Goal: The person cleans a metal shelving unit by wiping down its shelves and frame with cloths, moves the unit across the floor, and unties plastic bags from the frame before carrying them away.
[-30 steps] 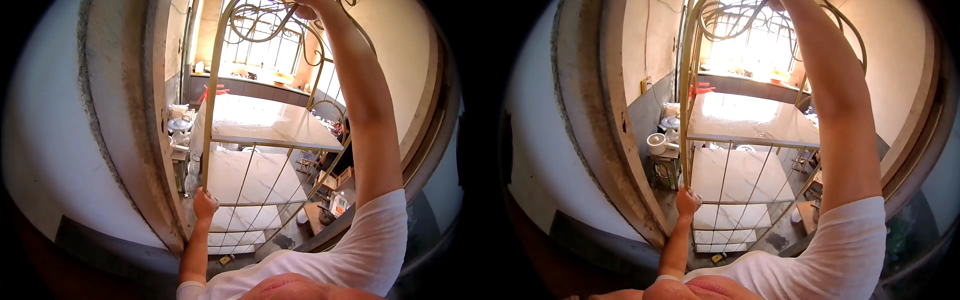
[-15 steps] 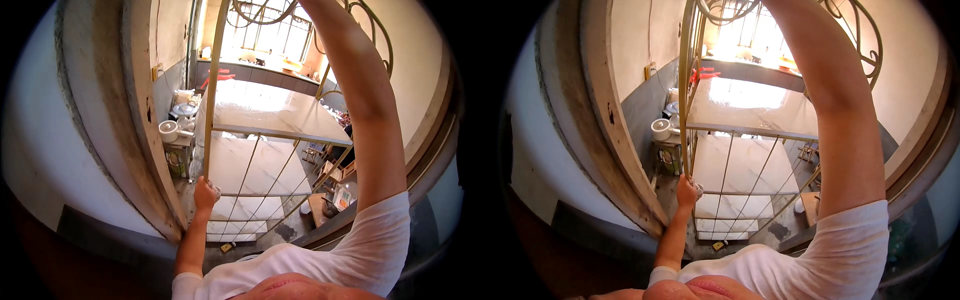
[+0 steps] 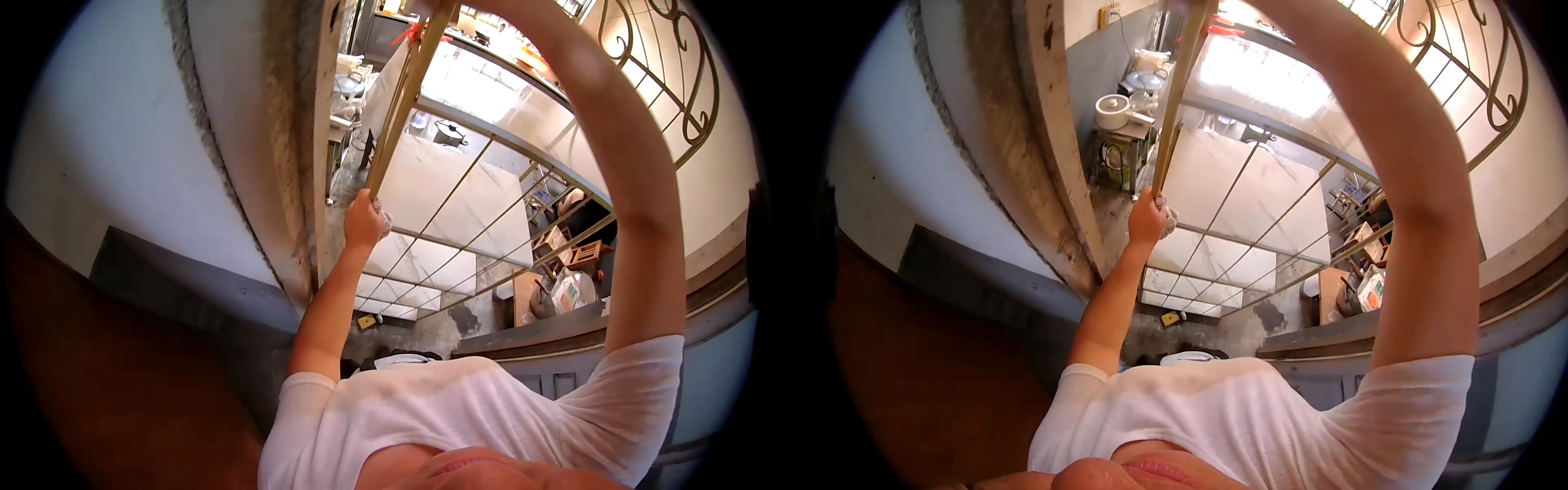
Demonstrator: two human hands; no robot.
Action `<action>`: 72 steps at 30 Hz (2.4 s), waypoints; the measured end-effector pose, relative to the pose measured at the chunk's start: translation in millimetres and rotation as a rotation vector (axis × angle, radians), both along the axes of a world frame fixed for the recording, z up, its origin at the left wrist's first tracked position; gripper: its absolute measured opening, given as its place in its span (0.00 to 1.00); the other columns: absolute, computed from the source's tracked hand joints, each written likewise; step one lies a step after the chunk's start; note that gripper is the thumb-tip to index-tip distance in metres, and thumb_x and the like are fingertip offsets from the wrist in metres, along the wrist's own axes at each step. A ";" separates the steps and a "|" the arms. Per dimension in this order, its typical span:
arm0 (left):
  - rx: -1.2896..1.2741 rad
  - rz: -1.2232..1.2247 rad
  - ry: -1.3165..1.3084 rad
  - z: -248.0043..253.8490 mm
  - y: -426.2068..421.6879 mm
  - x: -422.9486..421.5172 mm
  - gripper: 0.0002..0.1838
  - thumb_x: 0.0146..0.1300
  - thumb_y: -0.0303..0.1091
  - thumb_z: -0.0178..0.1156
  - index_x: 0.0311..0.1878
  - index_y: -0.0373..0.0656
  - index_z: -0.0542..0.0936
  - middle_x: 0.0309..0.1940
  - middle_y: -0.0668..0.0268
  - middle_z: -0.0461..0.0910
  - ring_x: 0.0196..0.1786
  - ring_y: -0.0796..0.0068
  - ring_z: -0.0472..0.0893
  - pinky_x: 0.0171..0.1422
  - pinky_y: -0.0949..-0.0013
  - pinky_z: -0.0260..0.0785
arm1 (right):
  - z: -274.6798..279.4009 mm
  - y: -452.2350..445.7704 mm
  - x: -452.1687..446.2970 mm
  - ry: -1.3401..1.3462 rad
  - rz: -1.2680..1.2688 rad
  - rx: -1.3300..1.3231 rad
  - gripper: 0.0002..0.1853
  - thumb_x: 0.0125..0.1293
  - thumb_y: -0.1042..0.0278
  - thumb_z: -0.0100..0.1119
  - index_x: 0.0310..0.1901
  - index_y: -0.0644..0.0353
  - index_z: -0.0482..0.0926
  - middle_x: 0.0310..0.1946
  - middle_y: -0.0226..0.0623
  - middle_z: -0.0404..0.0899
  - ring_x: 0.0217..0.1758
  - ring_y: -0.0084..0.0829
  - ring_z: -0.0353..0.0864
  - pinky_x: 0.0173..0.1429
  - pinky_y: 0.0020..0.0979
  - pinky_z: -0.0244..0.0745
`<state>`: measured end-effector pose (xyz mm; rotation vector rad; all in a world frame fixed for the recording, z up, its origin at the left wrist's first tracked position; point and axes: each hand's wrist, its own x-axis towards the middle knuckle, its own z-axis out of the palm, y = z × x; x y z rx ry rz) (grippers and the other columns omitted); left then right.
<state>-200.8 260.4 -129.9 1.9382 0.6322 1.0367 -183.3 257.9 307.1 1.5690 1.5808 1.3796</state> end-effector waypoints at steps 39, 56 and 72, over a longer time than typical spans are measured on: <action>-0.171 -0.030 0.132 -65.6 -36.4 -63.5 0.23 0.58 0.29 0.53 0.58 0.38 0.66 0.49 0.56 0.74 0.48 0.64 0.74 0.51 0.67 0.65 | -369.5 -223.3 45.4 1.225 0.203 0.322 0.17 0.49 0.78 0.53 0.44 0.55 0.76 0.45 0.33 0.74 0.50 0.35 0.71 0.57 0.38 0.63; -0.216 -0.165 0.113 -42.4 -24.5 -24.4 0.18 0.53 0.28 0.56 0.48 0.41 0.68 0.35 0.66 0.75 0.36 0.73 0.74 0.42 0.70 0.67 | -426.0 -115.5 167.6 1.422 -0.056 0.421 0.09 0.55 0.73 0.44 0.35 0.61 0.74 0.41 0.45 0.73 0.45 0.46 0.73 0.48 0.40 0.71; -0.237 -0.224 0.145 -32.9 -32.7 -23.0 0.30 0.49 0.26 0.58 0.57 0.44 0.62 0.47 0.53 0.72 0.51 0.51 0.70 0.52 0.59 0.64 | -420.9 -53.4 162.3 1.442 0.245 0.244 0.20 0.46 0.80 0.44 0.43 0.58 0.77 0.49 0.39 0.74 0.53 0.40 0.72 0.58 0.34 0.66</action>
